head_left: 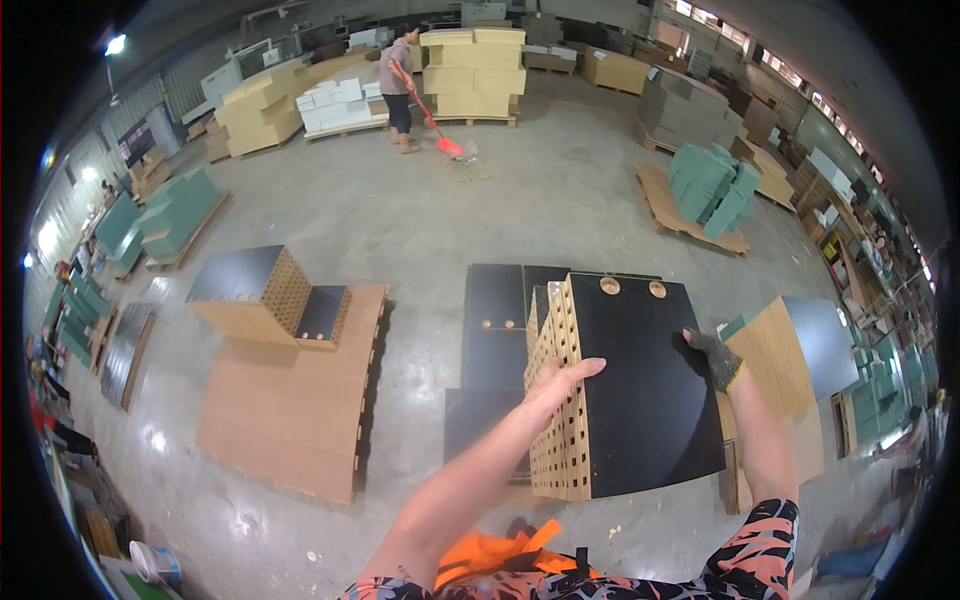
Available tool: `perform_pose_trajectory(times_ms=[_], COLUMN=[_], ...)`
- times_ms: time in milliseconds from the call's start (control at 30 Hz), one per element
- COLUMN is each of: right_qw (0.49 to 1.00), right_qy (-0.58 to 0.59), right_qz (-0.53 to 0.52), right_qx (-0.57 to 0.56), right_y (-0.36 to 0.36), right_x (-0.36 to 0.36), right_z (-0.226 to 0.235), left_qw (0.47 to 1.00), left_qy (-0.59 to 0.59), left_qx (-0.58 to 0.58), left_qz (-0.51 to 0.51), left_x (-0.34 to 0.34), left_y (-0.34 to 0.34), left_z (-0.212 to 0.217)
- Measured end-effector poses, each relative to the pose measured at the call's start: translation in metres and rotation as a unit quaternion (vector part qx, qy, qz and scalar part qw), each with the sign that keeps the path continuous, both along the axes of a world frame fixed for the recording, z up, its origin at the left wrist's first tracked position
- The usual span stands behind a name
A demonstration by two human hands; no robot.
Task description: The person aligns and fits wooden panels and slatted components together by hand, then hammers the assembled wooden unit with a mallet.
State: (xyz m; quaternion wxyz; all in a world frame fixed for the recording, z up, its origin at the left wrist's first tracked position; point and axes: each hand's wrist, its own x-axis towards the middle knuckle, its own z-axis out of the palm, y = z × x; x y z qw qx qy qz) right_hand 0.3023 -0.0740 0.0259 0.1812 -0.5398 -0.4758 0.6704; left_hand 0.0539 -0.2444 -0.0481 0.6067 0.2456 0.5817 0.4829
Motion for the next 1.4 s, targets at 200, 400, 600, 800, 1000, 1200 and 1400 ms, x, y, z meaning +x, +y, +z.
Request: perform_pose_trajectory(times_ms=[200,400,600,800,1000,1200,1400], right_qw=[1.0,1.0,1.0,0.998,0.994,0.974,0.968], right_qy=[-0.007,0.004,-0.003,-0.013,-0.071,-0.184,-0.103], right_qz=[0.007,0.002,-0.003,0.037,0.027,0.047,-0.034], right_qx=[-0.022,0.016,0.007,0.048,0.073,0.121,0.227], right_y=[0.008,-0.01,-0.001,0.012,-0.013,-0.086,-0.157], right_x=[0.006,-0.005,0.0,0.002,0.011,0.093,0.105], right_z=[0.0,0.011,0.001,-0.01,0.008,0.012,-0.001], left_qw=[0.998,0.997,0.995,0.997,0.996,0.988,0.999], left_qy=[-0.05,-0.071,-0.088,-0.059,-0.078,-0.073,-0.006], left_qx=[-0.02,-0.005,0.012,0.038,0.028,-0.111,-0.014], left_qz=[-0.023,-0.01,0.046,0.02,0.011,-0.074,-0.049], left_x=[0.002,0.001,0.005,0.004,0.013,0.037,0.051], left_y=[0.005,0.003,0.0,-0.005,-0.025,-0.115,-0.137], left_z=[0.005,0.0,-0.007,0.011,0.018,0.014,0.036])
